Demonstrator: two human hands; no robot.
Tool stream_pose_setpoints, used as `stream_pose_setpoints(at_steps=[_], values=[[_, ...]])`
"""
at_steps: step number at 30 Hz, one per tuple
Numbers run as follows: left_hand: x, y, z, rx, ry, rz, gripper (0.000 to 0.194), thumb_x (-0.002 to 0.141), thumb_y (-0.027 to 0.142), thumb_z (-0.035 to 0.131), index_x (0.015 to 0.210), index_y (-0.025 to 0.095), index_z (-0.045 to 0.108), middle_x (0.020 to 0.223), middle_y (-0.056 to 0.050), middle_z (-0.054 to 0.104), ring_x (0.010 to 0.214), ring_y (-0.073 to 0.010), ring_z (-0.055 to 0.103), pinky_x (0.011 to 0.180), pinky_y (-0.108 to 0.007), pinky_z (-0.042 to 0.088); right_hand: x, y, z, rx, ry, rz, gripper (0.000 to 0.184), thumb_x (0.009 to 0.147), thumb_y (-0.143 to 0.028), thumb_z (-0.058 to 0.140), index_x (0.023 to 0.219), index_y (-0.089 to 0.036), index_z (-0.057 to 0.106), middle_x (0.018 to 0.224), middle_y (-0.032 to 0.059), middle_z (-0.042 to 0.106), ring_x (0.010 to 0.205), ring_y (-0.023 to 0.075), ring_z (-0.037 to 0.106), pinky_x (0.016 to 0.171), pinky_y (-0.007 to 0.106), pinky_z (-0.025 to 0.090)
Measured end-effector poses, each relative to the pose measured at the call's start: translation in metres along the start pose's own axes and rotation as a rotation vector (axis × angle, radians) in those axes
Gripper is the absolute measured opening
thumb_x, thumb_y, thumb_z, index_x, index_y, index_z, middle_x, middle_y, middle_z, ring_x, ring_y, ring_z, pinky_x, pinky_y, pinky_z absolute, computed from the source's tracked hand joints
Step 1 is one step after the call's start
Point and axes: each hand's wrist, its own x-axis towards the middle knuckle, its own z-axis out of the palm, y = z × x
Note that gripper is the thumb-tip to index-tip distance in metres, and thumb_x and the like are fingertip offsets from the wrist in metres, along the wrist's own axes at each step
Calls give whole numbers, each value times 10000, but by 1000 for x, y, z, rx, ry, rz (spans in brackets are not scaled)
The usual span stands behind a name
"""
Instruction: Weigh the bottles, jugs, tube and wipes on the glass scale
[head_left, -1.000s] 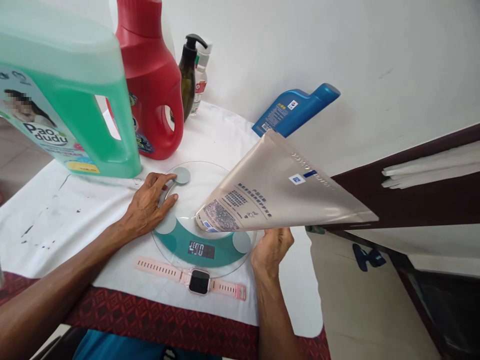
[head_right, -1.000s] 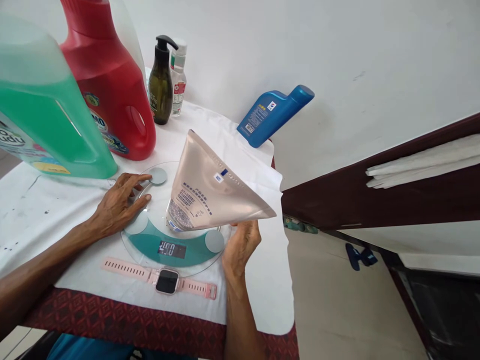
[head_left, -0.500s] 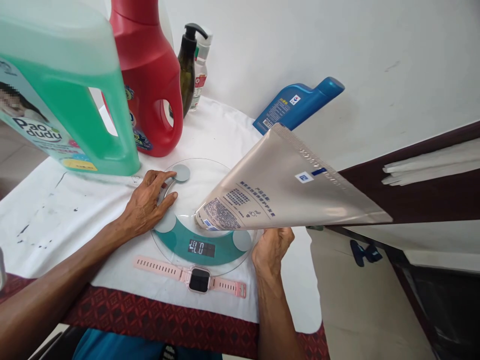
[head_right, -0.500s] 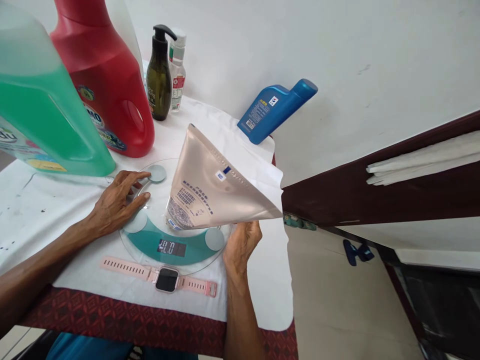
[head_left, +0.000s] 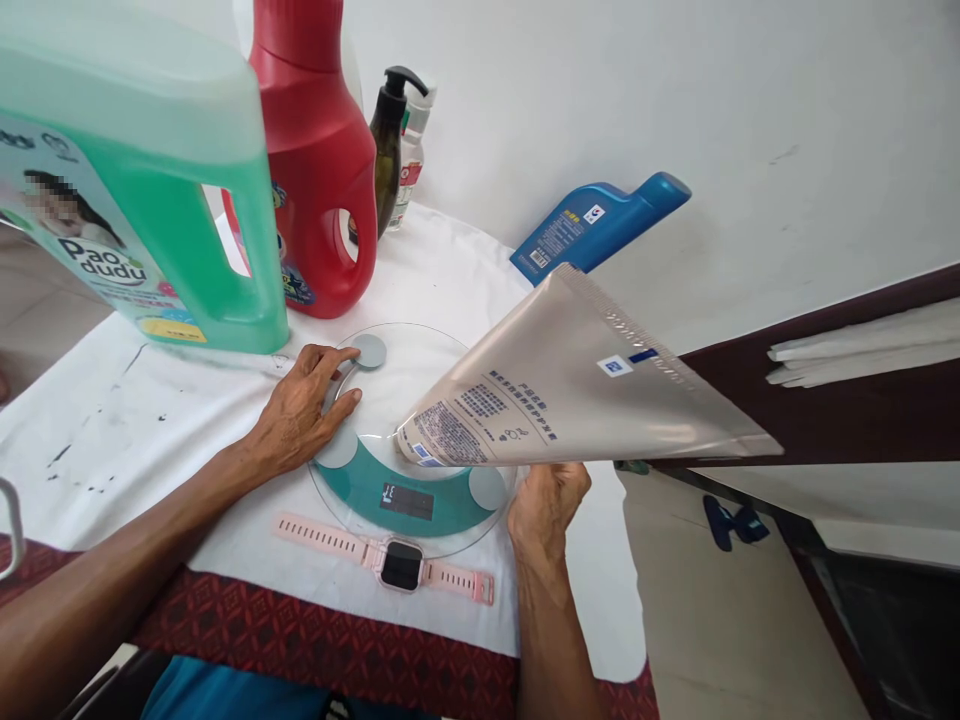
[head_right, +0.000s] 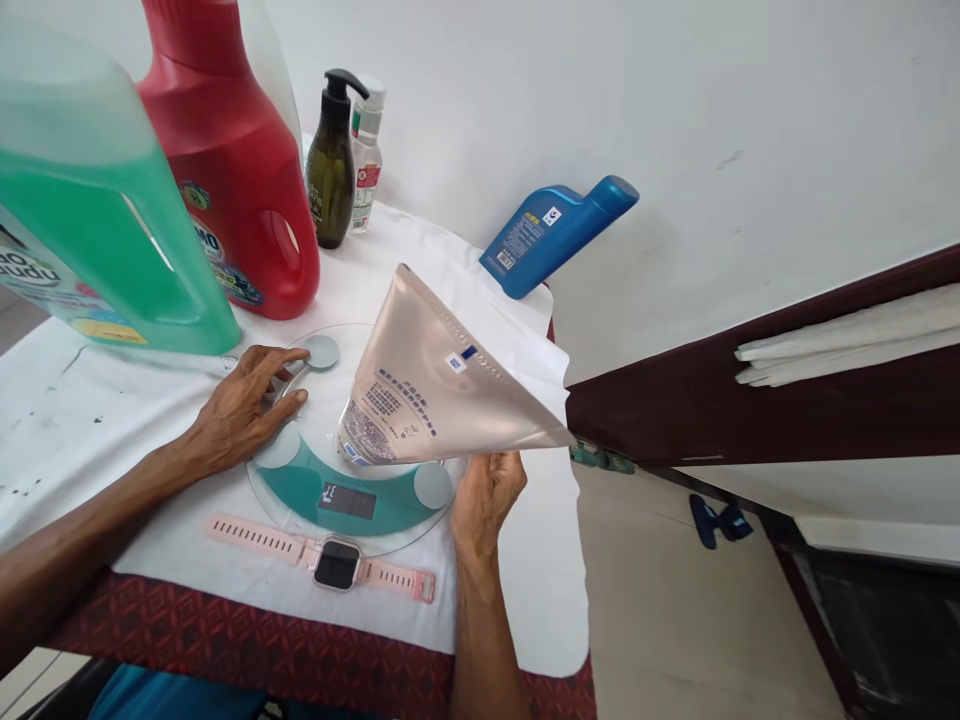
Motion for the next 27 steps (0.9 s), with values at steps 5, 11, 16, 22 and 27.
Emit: stream_pose_setpoints(at_steps=[5, 11, 16, 22, 27], values=[[0, -1, 0, 3, 4, 12, 470, 1012, 385, 539, 1450, 216, 539, 1284, -110, 580, 1038, -238, 686, 928, -484, 626, 0, 2, -3, -48, -4, 12, 340, 798, -460, 774, 970, -167, 768, 906, 56, 759, 973, 261, 695, 932, 439, 546], [0, 0, -1, -12, -4, -10, 475, 1005, 391, 543, 1443, 208, 552, 1273, -114, 581, 1045, -243, 687, 928, -476, 625, -9, -15, 2, 83, -103, -106, 469, 927, -559, 627, 1209, -204, 744, 1150, 95, 754, 1164, 298, 685, 1033, 486, 527], [-2, 1, 1, -38, -3, -24, 476, 1002, 373, 545, 1452, 217, 541, 1286, -114, 576, 1057, -246, 685, 904, -452, 630, -22, -23, 4, 268, -305, -261, 863, 895, -871, 430, 1455, -239, 608, 1405, 138, 653, 1399, 366, 565, 1111, 564, 490], [-3, -4, 5, -77, 33, 14, 448, 1011, 336, 541, 1444, 223, 532, 1280, -109, 574, 1061, -238, 681, 983, -475, 601, -40, -29, 10, -130, -517, -244, 622, 716, -650, 861, 1160, -223, 779, 1183, 153, 761, 1227, 387, 667, 1103, 586, 512], [-4, -6, 7, -92, 56, 37, 461, 1008, 324, 542, 1454, 207, 527, 1280, -129, 584, 1103, -271, 666, 1013, -521, 585, -46, -56, 28, -333, -511, -211, 466, 727, -634, 842, 962, -231, 835, 1053, 137, 797, 1135, 393, 702, 1124, 649, 473]])
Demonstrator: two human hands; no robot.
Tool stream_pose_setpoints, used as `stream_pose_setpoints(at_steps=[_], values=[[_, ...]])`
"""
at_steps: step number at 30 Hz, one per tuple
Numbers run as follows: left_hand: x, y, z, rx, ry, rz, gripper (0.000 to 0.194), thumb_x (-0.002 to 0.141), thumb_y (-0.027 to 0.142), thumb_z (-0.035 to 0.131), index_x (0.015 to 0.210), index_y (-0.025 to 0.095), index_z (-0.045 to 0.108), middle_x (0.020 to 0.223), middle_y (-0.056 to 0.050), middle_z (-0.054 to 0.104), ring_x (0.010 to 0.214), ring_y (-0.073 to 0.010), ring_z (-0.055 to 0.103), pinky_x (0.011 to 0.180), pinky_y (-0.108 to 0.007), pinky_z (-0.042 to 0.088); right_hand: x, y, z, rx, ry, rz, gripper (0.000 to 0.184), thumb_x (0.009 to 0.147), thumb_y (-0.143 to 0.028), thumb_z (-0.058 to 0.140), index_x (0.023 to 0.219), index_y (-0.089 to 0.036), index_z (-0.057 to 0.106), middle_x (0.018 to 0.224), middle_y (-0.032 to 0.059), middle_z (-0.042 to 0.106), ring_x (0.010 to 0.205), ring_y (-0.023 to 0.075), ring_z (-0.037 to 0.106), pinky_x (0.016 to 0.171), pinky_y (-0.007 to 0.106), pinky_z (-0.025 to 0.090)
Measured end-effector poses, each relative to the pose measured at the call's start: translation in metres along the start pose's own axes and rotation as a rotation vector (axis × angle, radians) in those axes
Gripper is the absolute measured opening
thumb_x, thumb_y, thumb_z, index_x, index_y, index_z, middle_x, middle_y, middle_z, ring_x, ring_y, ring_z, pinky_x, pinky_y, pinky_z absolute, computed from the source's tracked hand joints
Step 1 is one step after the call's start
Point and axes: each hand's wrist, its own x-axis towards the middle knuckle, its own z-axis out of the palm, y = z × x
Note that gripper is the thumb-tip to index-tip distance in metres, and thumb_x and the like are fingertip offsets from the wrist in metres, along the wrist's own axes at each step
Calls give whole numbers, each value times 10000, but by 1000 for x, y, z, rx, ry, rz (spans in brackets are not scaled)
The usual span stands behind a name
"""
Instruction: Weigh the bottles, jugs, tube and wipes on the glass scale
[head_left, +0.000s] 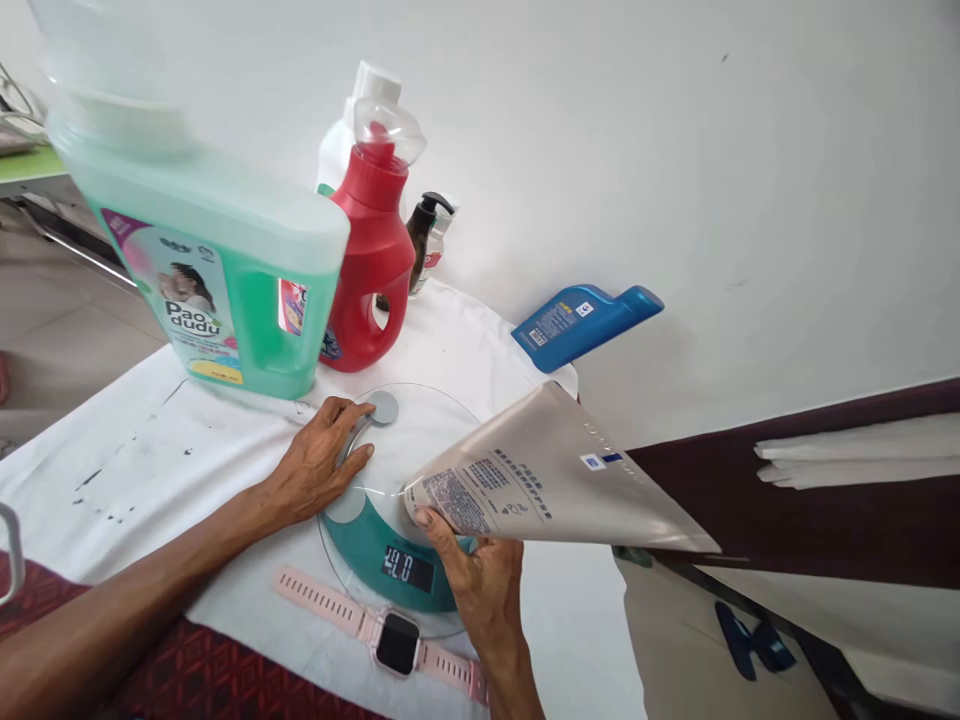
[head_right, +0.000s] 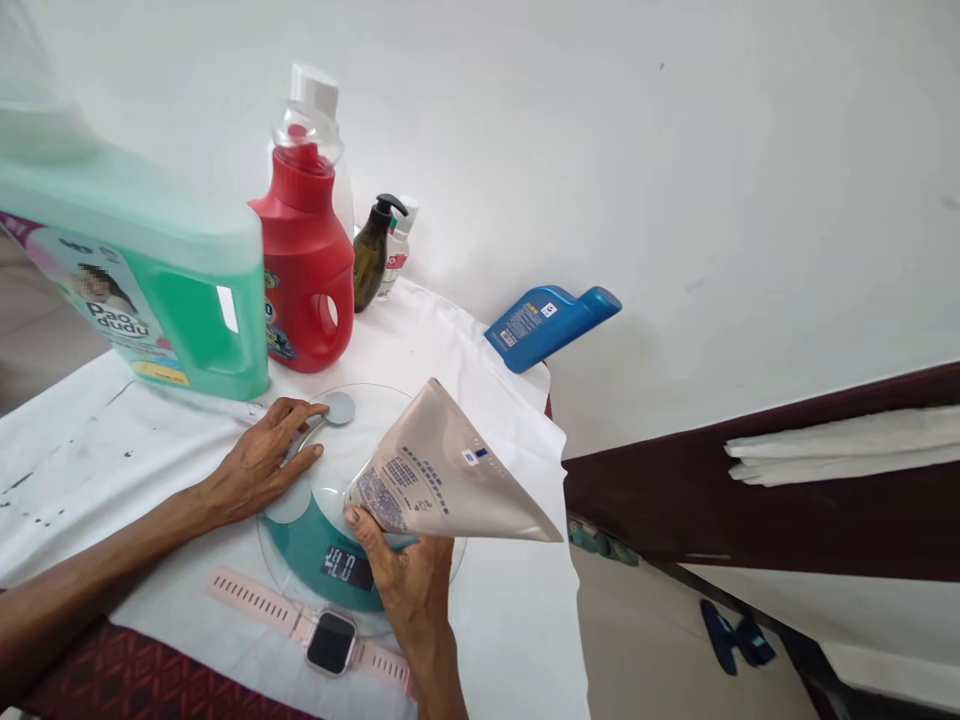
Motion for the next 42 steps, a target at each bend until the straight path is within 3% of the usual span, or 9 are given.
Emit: stream_pose_setpoints(at_steps=[4, 7, 13, 21, 26, 30, 36, 40, 42], values=[[-1, 1, 1, -26, 17, 12, 455, 1002, 302, 538, 1445, 199, 537, 1264, -137, 593, 1097, -282, 670, 1007, -543, 589, 2, -7, -3, 29, -5, 27, 426, 737, -599, 835, 952, -231, 847, 1040, 116, 813, 1074, 374, 733, 1071, 593, 531], [-2, 0, 3, -45, 32, 4, 436, 1008, 296, 527, 1435, 211, 539, 1286, -140, 589, 1100, -279, 676, 1006, -549, 593, 13, -5, -10, 156, 27, 137, 438, 729, -590, 850, 919, -195, 845, 958, 108, 818, 967, 359, 760, 896, 493, 619], [-2, 1, 6, -62, 77, 17, 426, 1004, 269, 528, 1428, 227, 531, 1279, -136, 586, 1113, -286, 679, 1001, -560, 601, 93, -15, -10, 333, 226, 119, 528, 756, -548, 866, 1112, -162, 807, 1100, 99, 804, 1134, 332, 724, 951, 434, 580], [-1, 7, 4, -82, 86, -5, 434, 984, 213, 538, 1418, 213, 546, 1253, -130, 603, 1119, -290, 678, 990, -552, 611, 219, -27, 66, 287, 118, -64, 581, 688, -608, 840, 996, -121, 767, 1003, 131, 795, 947, 294, 716, 851, 420, 553], [0, 5, 6, -83, 84, -21, 446, 983, 208, 554, 1428, 235, 547, 1271, -128, 606, 1130, -289, 678, 990, -540, 613, 246, -35, 114, 283, 82, -83, 566, 687, -632, 782, 956, -136, 738, 950, 132, 788, 892, 279, 690, 791, 391, 533], [0, 3, 8, -69, 101, -23, 431, 1002, 232, 541, 1432, 248, 548, 1272, -128, 608, 1114, -283, 686, 966, -521, 621, 248, -32, 133, 261, 35, -79, 540, 743, -612, 735, 1015, -145, 725, 974, 115, 788, 855, 257, 677, 785, 383, 528], [2, 1, 5, -15, 110, 4, 402, 1025, 305, 523, 1421, 256, 576, 1277, -118, 631, 1130, -288, 714, 976, -504, 626, 242, -31, 121, 252, -39, -122, 624, 768, -631, 773, 1143, -141, 680, 1093, 85, 780, 977, 232, 701, 850, 364, 564], [4, -1, 3, 16, 104, 0, 405, 1024, 381, 537, 1407, 270, 607, 1286, -105, 649, 1107, -285, 741, 975, -478, 637, 224, -22, 82, 253, 2, -145, 866, 709, -633, 856, 1366, -146, 571, 1381, 162, 686, 1245, 284, 656, 969, 425, 573], [4, -2, 4, 27, 97, -8, 416, 1029, 414, 530, 1415, 278, 606, 1296, -106, 648, 1096, -284, 747, 965, -471, 643, 215, -11, 51, 235, 117, -172, 816, 764, -609, 831, 1390, -176, 538, 1417, 169, 653, 1293, 284, 626, 1016, 449, 556]])
